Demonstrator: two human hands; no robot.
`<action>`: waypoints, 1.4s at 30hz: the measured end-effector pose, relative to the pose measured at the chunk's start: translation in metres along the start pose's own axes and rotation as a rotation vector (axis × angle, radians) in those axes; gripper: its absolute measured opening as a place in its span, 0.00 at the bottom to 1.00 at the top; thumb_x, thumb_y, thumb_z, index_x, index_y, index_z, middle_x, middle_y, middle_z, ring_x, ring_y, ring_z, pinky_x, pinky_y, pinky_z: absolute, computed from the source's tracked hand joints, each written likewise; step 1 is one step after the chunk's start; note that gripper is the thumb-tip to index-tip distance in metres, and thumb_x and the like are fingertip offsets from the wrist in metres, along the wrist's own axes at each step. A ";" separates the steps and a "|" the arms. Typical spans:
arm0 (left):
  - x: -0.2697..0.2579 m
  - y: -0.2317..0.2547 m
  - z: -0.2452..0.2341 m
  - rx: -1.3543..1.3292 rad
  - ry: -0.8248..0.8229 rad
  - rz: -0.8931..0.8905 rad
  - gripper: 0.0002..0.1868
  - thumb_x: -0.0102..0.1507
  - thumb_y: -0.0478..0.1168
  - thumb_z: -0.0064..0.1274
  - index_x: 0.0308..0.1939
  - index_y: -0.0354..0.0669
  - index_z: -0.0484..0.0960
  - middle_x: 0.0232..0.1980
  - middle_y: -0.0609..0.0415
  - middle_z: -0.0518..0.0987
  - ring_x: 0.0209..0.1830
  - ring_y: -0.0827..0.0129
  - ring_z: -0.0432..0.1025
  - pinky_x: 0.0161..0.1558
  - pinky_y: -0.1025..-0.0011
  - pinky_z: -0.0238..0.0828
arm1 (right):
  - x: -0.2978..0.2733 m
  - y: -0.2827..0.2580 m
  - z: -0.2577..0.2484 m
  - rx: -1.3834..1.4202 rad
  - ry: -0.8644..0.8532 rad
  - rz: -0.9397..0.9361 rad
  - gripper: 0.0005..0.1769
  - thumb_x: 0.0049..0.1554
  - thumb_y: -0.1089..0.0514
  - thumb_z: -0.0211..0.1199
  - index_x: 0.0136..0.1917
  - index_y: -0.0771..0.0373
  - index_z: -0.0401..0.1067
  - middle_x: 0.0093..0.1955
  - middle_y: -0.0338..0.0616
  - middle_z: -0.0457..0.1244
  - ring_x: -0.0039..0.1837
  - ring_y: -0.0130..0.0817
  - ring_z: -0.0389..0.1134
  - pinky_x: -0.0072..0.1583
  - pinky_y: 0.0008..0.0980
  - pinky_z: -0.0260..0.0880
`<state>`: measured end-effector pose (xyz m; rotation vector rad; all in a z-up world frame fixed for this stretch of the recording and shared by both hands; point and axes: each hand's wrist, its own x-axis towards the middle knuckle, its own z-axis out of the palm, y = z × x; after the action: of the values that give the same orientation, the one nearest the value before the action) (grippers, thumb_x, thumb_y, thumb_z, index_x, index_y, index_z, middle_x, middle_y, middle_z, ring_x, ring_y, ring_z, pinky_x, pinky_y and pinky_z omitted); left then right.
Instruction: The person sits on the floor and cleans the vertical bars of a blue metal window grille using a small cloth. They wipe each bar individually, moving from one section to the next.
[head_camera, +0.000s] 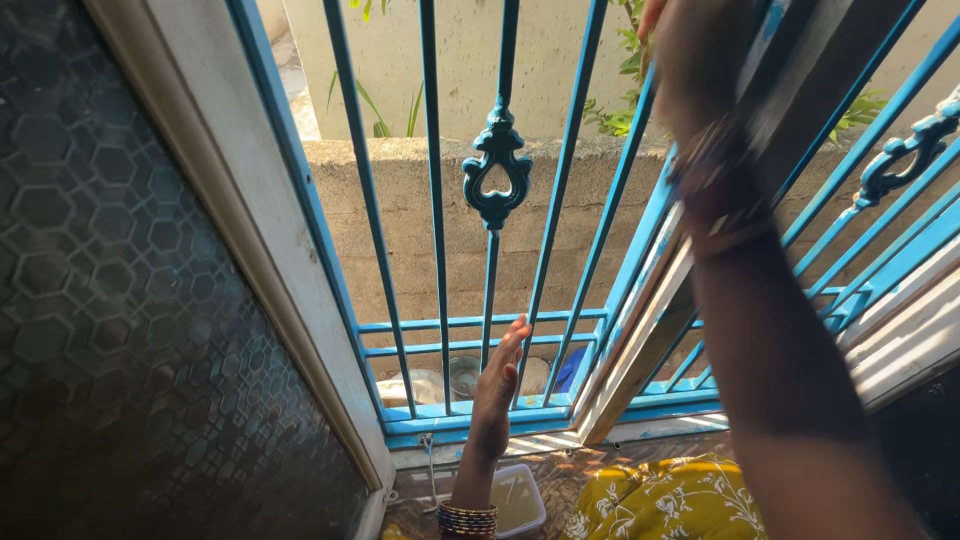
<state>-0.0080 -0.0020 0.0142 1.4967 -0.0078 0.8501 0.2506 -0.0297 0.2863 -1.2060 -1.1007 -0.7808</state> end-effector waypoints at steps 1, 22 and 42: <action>0.002 -0.004 -0.001 -0.003 0.003 -0.007 0.45 0.67 0.73 0.33 0.75 0.43 0.66 0.83 0.42 0.57 0.85 0.50 0.48 0.79 0.50 0.43 | 0.005 -0.001 0.001 0.016 -0.013 0.027 0.15 0.75 0.50 0.42 0.62 0.63 0.62 0.46 0.39 0.61 0.44 0.28 0.63 0.46 0.31 0.65; -0.009 -0.002 -0.007 0.133 0.099 0.025 0.41 0.71 0.71 0.31 0.70 0.43 0.72 0.76 0.41 0.69 0.81 0.52 0.59 0.77 0.56 0.52 | -0.323 0.029 0.007 -0.279 -0.023 0.460 0.16 0.70 0.56 0.50 0.64 0.71 0.65 0.52 0.49 0.64 0.51 0.35 0.68 0.53 0.32 0.70; -0.013 -0.012 0.053 0.015 0.352 -0.124 0.21 0.68 0.43 0.52 0.64 0.39 0.78 0.53 0.54 0.79 0.46 0.76 0.75 0.43 0.77 0.75 | -0.303 -0.079 -0.052 -0.074 -0.352 0.343 0.17 0.59 0.58 0.68 0.62 0.57 0.74 0.57 0.46 0.66 0.52 0.30 0.70 0.53 0.30 0.71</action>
<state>0.0148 -0.0523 0.0039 1.3297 0.3490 1.0029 0.0956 -0.1228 0.0251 -1.5848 -1.1103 -0.3553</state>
